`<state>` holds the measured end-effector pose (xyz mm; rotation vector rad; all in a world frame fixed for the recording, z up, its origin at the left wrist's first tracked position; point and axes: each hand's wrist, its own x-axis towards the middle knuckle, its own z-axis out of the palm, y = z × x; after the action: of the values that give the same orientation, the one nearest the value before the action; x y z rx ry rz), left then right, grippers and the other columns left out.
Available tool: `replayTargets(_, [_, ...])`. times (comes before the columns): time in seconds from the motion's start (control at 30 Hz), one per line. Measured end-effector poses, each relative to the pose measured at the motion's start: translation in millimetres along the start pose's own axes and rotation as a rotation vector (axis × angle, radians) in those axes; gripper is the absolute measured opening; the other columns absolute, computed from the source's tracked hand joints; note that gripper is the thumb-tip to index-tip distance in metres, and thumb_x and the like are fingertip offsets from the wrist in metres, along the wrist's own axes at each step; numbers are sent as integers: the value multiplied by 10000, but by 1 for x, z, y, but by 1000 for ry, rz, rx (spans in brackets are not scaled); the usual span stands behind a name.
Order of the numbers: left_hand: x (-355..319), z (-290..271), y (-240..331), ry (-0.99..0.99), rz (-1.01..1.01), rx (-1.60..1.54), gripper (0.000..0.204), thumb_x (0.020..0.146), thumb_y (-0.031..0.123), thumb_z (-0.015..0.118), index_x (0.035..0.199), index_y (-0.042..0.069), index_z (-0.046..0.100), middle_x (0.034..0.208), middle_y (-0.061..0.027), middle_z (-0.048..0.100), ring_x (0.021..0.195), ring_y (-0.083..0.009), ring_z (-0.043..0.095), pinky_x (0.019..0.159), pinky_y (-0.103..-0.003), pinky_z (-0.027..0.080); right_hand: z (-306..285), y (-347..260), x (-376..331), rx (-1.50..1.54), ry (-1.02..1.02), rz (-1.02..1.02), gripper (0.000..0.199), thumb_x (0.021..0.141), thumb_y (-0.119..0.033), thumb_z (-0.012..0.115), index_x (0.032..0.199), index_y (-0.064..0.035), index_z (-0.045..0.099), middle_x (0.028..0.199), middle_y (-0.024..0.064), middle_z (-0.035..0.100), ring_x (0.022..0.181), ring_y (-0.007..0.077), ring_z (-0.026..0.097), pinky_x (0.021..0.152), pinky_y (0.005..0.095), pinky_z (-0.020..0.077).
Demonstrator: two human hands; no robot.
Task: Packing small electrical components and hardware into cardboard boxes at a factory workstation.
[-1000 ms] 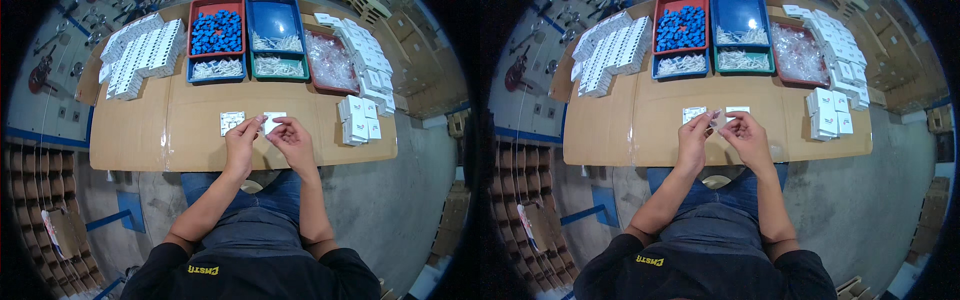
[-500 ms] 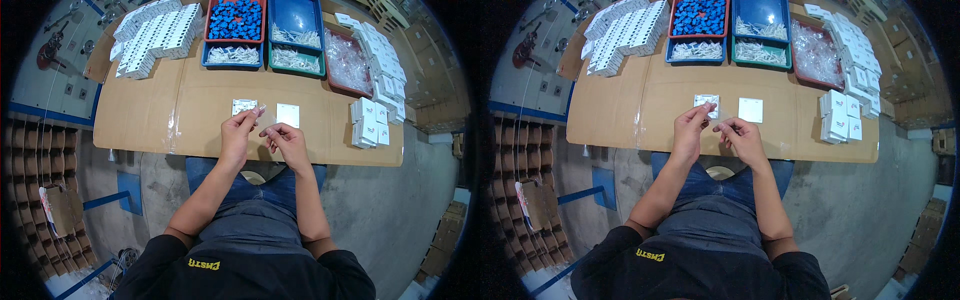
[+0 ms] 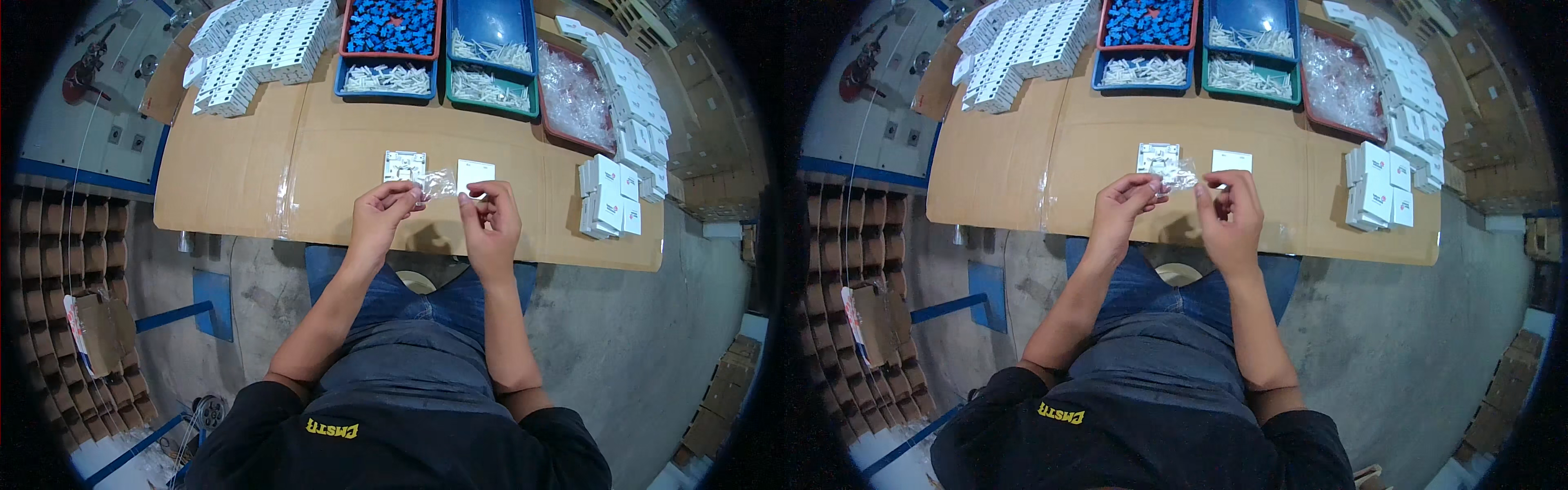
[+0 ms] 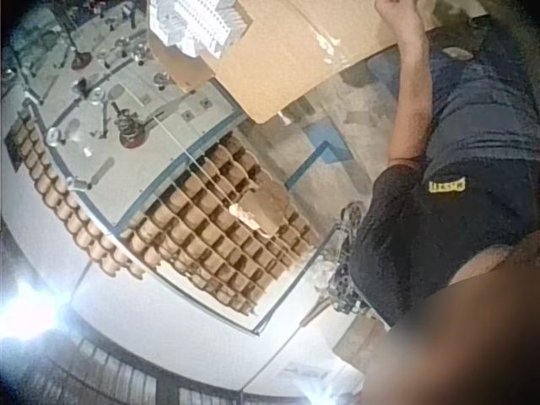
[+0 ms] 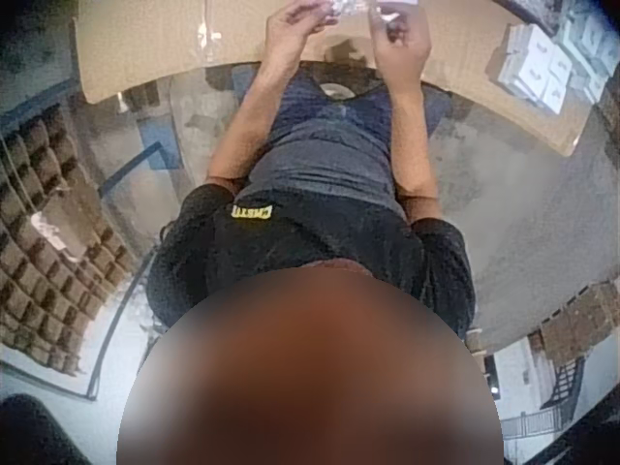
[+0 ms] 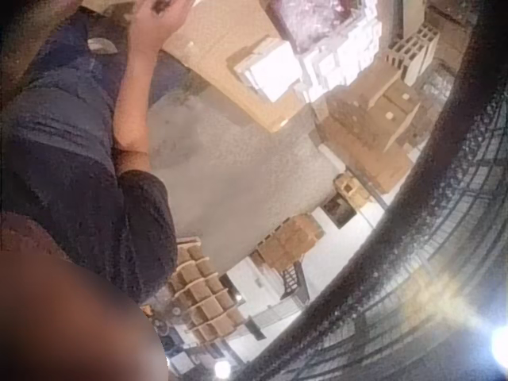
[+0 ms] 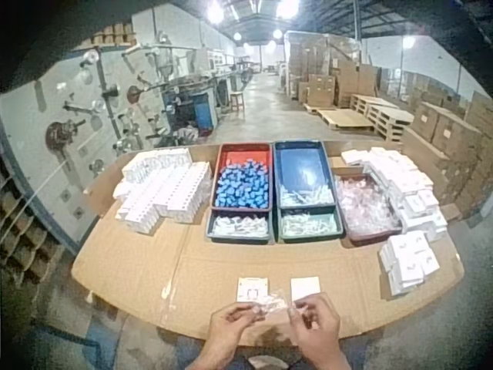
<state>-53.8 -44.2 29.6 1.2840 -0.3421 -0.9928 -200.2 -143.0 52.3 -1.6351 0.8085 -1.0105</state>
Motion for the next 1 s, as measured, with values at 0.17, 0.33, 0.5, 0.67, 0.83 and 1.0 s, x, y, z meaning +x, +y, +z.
replayTargets(0.17, [-3, 1, -5, -29, 26, -65, 180, 973, 132, 686, 1098, 2, 686, 975, -71, 748, 922, -144, 720, 809, -247, 539, 12, -8, -4, -123, -204, -168, 131, 909, -43, 700, 1035, -9, 690, 953, 82, 650, 720, 142, 599, 624, 267, 472])
replayTargets(0.33, [-8, 5, -12, -23, -23, -79, 193, 982, 135, 679, 1118, 3, 711, 983, -65, 747, 906, -118, 705, 789, -239, 536, 14, 7, -6, -178, -235, -175, 169, 898, -50, 707, 1063, -17, 698, 988, 103, 667, 845, 214, 662, 691, 305, 502])
replayTargets(0.5, [-11, 4, -15, -5, -51, -64, 198, 976, 143, 691, 1114, 4, 719, 967, -53, 744, 863, -102, 686, 775, -227, 527, 15, 14, -8, -190, -263, -166, 228, 859, -43, 738, 1082, -26, 696, 1007, 110, 676, 841, 217, 667, 695, 313, 524])
replayTargets(0.67, [-10, 0, -20, -21, -45, -83, 135, 957, 132, 712, 1039, 24, 704, 966, -46, 736, 869, -107, 689, 781, -244, 546, 15, 19, -10, -183, -275, -185, 237, 844, -29, 739, 1077, -24, 694, 1028, 109, 684, 829, 214, 674, 684, 305, 535])
replayTargets(0.83, [-11, 3, -20, 10, -4, -7, 123, 939, 112, 735, 1027, 32, 702, 924, -23, 719, 852, -84, 660, 756, -226, 525, 16, 18, -9, -180, -262, -146, 209, 849, -18, 730, 1055, -14, 699, 1014, 108, 696, 776, 197, 670, 657, 291, 532])
replayTargets(1.0, [-9, 4, -22, -10, 66, 28, 126, 954, 65, 705, 1054, -12, 706, 981, -57, 728, 940, -116, 673, 847, -243, 532, 14, 28, -11, -55, -269, 38, 125, 891, -38, 728, 1013, -6, 728, 874, 67, 707, 698, 113, 631, 612, 267, 512])
